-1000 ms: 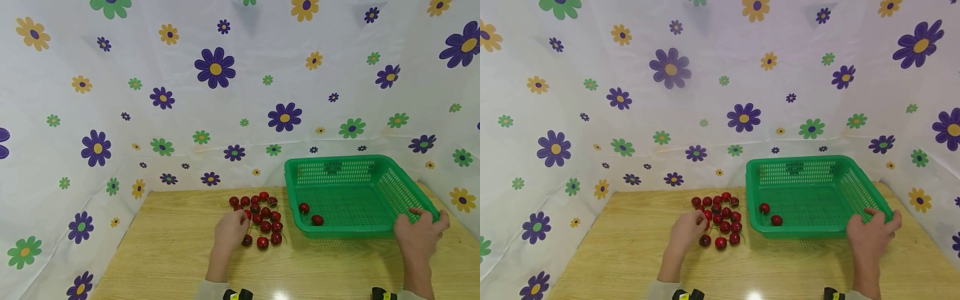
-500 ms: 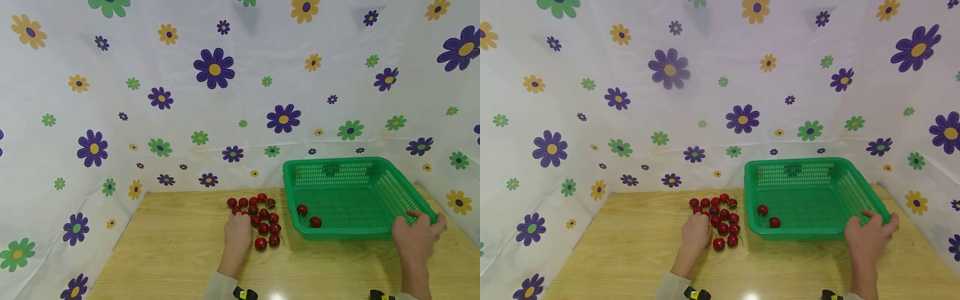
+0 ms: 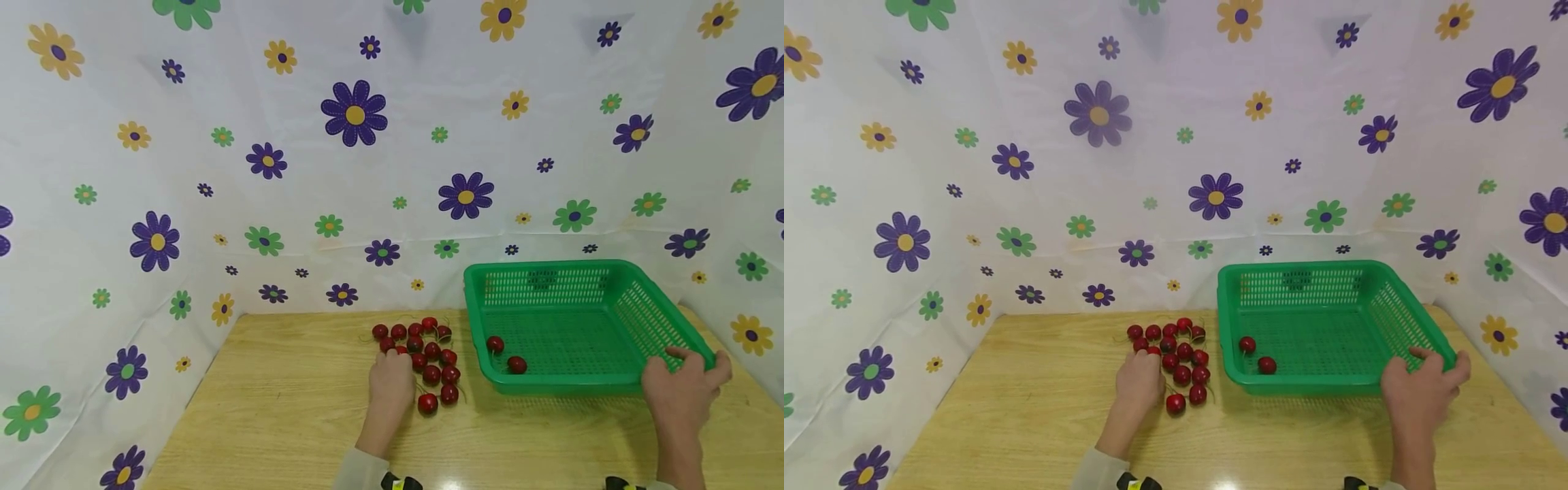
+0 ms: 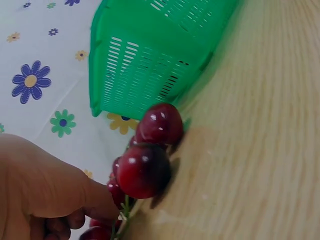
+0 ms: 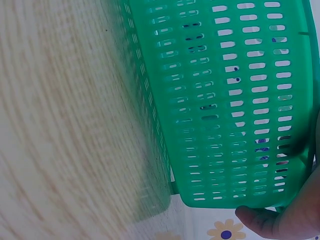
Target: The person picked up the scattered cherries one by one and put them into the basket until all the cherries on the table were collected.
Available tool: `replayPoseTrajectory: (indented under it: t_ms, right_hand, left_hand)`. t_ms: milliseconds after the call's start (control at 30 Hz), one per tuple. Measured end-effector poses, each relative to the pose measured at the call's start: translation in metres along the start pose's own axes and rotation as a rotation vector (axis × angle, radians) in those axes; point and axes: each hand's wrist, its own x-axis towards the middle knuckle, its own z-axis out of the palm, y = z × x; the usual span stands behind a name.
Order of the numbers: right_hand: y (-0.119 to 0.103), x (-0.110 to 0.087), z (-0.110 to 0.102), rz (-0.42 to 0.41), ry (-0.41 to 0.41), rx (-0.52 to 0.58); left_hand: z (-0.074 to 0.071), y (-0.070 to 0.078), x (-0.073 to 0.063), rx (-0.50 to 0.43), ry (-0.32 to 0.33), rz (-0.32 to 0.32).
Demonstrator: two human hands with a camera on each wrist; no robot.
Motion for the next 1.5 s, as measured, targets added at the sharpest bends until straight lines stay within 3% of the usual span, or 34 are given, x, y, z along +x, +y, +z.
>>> replayPoseTrajectory:
  t_ms: [467,767,1167,1500]
  right_hand:
    - [-0.001,0.001,0.0,-0.012,0.019,0.001]
    - [-0.001,0.001,0.001,-0.019,0.038,0.014]
    - [-0.001,0.0,0.001,-0.015,0.049,0.02]
    - [0.0,0.001,0.002,-0.013,0.05,0.014]
  left_hand:
    - [-0.029,-0.004,-0.005,-0.145,-0.036,-0.018]
    - [-0.052,-0.007,-0.011,-0.199,-0.087,0.041]
    - [-0.065,-0.014,-0.014,-0.262,-0.091,0.052]
    - [-0.065,-0.017,-0.012,-0.33,-0.072,0.101]
